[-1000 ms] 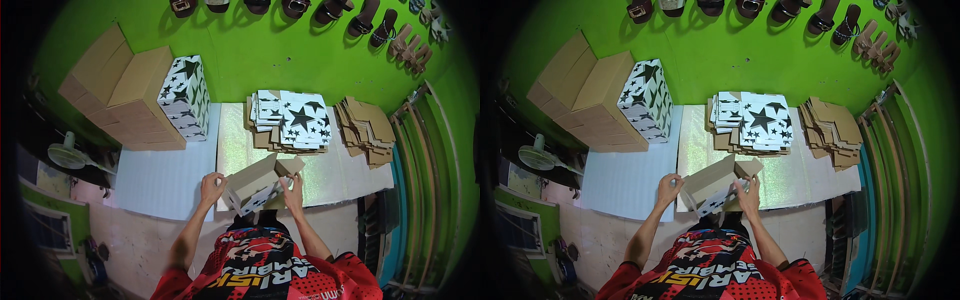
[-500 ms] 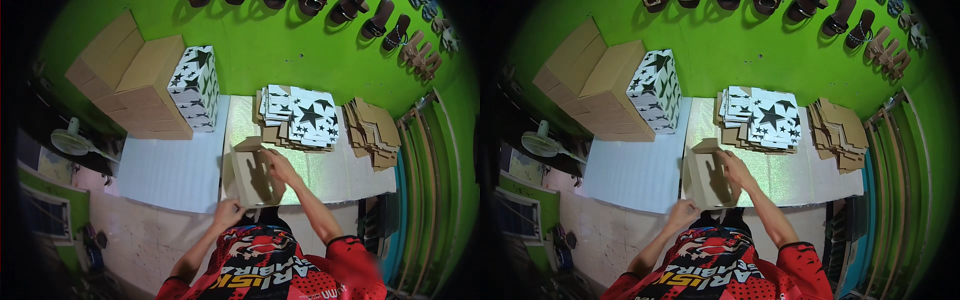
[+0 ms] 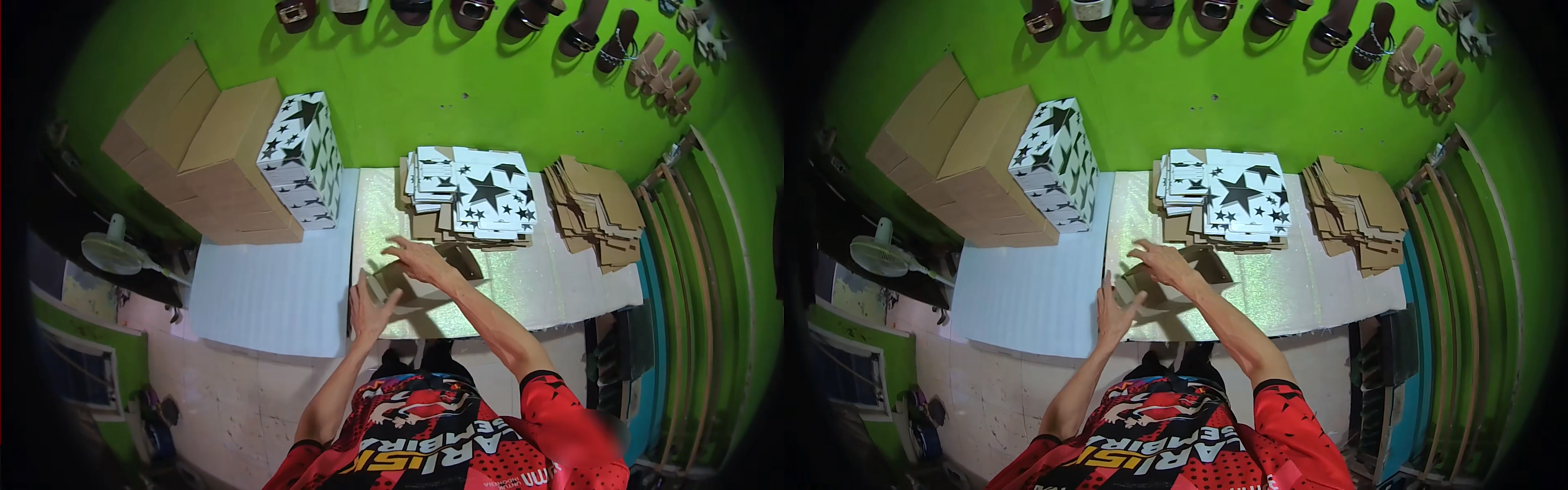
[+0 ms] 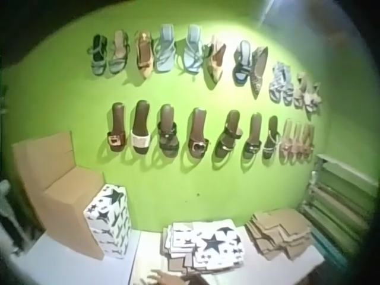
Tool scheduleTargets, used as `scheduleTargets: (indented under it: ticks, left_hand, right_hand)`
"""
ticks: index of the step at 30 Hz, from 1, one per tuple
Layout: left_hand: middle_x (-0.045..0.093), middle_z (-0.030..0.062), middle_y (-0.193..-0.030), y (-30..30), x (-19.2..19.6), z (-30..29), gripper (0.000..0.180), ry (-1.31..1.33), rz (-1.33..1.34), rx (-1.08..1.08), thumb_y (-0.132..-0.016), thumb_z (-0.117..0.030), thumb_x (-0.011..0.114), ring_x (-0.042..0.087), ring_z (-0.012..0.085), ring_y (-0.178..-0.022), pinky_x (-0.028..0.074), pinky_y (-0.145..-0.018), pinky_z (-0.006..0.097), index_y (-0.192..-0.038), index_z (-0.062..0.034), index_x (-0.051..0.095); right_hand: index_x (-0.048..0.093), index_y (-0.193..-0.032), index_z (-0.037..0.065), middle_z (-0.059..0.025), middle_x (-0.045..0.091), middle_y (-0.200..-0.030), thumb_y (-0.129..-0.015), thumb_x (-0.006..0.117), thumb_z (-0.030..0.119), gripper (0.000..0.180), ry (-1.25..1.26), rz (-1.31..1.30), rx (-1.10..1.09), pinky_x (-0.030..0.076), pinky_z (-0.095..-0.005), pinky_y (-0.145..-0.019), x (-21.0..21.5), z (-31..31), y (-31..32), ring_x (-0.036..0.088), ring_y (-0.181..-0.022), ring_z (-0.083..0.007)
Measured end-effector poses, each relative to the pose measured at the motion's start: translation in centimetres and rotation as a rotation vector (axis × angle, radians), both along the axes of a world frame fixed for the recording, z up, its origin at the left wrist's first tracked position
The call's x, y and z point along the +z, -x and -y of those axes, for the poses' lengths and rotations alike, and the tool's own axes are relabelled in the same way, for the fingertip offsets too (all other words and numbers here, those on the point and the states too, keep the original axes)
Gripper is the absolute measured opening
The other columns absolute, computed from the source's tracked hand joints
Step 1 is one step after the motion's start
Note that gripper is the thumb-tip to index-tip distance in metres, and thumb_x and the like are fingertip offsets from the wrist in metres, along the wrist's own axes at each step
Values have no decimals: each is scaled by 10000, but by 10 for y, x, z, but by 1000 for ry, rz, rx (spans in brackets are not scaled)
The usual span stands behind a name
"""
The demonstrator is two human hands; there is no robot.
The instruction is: Folding cardboard shoe boxes into their final shape.
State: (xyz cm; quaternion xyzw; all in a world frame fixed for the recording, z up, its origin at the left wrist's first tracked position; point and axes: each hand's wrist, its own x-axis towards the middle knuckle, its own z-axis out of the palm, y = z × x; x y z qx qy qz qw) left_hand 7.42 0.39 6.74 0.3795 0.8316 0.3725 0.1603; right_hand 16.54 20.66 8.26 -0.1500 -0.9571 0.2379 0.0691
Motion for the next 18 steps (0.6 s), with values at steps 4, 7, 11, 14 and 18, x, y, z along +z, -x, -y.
scheduleTargets:
  ticks: [4, 7, 11, 14, 18]
  left_hand:
    - [759, 234, -1041, 39, -48, -3, 467, 8, 200, 21, -942, -314, 731, 723, 401, -953, 555, -904, 457, -1297, -13, 698]
    - [785, 174, -1000, 54, -65, -9, 348, -79, 319, 72, -977, -272, 715, 740, 288, -911, 562, -854, 408, -1168, 17, 747]
    - [748, 168, -1153, 90, -81, -7, 428, -106, 540, -41, -979, -202, 731, 706, 224, -1029, 557, -889, 350, -1322, 41, 652]
    - [684, 210, -1323, 96, -74, 0, 640, -75, 532, -79, -953, -214, 759, 677, 267, -1161, 538, -989, 356, -1495, 20, 513]
    - [593, 275, -1451, 62, -75, 9, 793, 86, -107, -68, -958, -303, 750, 556, 382, -1379, 397, -1177, 457, -1617, -49, 389]
  right_hand:
    - [480, -1543, 232, -99, 350, -1683, -728, 935, 290, 935, -361, -81, -279, 332, -615, -1212, 19, 6, -29, 376, -1533, -327]
    - [443, -1567, 237, -158, 450, -1621, -759, 908, 271, 933, -382, 183, -741, 446, -601, -1106, 3, -2, -74, 505, -1440, -368]
    - [503, -1516, 214, -192, 755, -1166, -901, 750, 190, 663, 108, 27, -815, 578, -573, -808, -16, -23, -144, 721, -956, -486]
    - [457, -1568, 145, -218, 767, -989, -890, 769, 178, 747, 306, -264, -737, 581, -521, -823, -26, -17, -179, 737, -904, -464]
    - [426, -1595, 78, -283, 547, -1506, -993, 692, 297, 694, 29, -107, -816, 411, -570, -1147, -71, 16, -210, 497, -1409, -501]
